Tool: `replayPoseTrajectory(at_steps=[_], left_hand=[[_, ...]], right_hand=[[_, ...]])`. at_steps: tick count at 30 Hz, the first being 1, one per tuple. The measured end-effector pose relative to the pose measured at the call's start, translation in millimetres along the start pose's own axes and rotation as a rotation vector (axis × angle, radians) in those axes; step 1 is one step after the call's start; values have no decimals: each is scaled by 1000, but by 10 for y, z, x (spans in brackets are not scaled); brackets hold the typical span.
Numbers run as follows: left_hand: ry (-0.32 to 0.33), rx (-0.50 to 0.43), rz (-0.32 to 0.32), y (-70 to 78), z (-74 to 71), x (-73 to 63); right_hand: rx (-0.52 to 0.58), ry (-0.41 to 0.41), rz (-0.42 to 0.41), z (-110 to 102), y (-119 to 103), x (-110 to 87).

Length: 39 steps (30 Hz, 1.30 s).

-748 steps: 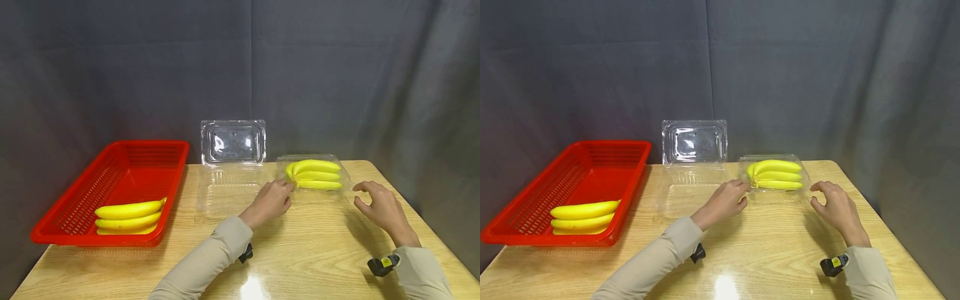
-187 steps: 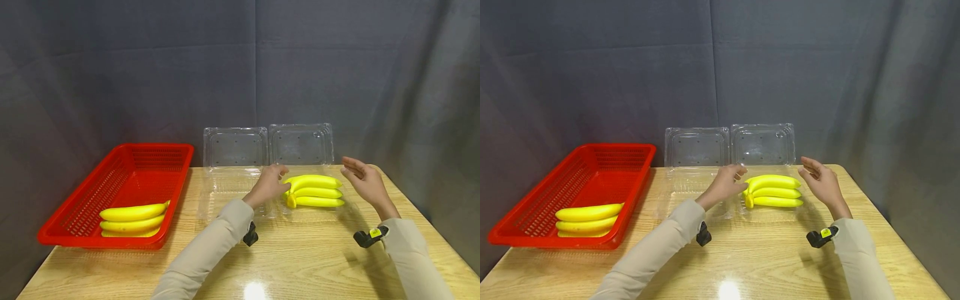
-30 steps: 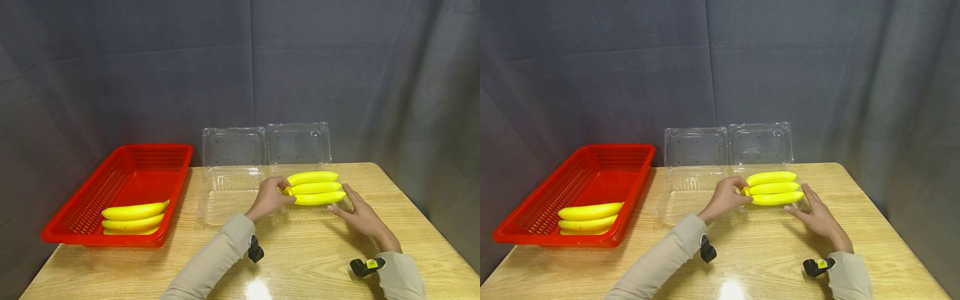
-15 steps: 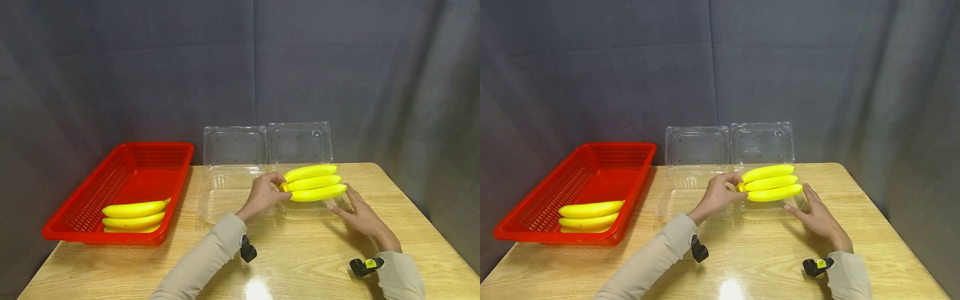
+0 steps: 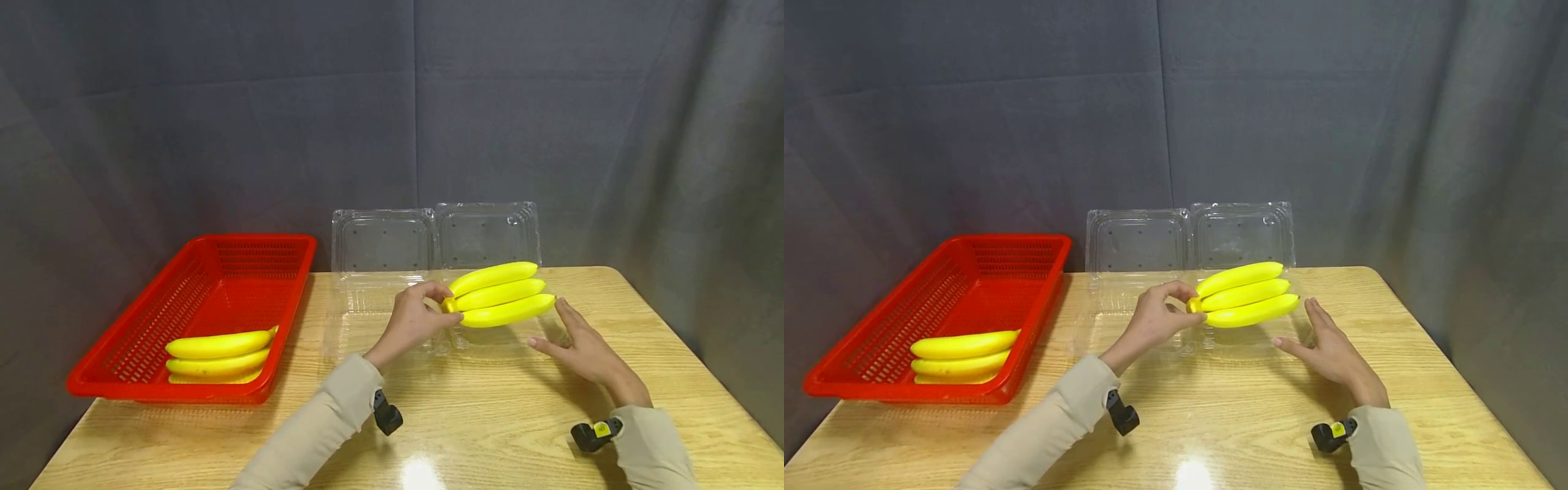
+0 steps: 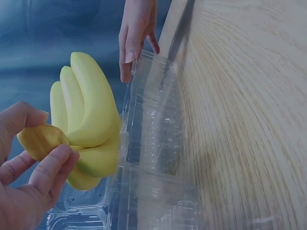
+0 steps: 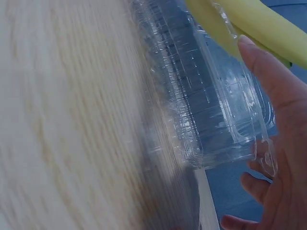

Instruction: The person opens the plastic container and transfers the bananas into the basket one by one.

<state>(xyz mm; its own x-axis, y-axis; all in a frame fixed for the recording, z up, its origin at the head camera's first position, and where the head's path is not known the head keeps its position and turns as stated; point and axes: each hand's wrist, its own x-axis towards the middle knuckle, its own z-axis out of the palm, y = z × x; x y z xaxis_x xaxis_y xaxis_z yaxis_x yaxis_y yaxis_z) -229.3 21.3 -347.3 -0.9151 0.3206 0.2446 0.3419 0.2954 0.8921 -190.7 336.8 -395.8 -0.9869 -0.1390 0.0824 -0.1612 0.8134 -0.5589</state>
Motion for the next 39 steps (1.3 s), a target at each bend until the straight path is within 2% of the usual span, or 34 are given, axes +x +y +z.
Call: replayPoseTrajectory(at_steps=[6,13,25,39], left_hand=[[-7,16,-1,48,-76,-83],[27,47,43,52,-186,-159],[61,46,-19,48,-375,-254],[83,-11,-36,77,-495,-367]], right_hand=[[-9,-4,-8,-2,2,-2],[-23,5,-14,8,10,10],[-26,0,-44,-21,-35,-17],[-22,-22,-51,-31,-21,-36]])
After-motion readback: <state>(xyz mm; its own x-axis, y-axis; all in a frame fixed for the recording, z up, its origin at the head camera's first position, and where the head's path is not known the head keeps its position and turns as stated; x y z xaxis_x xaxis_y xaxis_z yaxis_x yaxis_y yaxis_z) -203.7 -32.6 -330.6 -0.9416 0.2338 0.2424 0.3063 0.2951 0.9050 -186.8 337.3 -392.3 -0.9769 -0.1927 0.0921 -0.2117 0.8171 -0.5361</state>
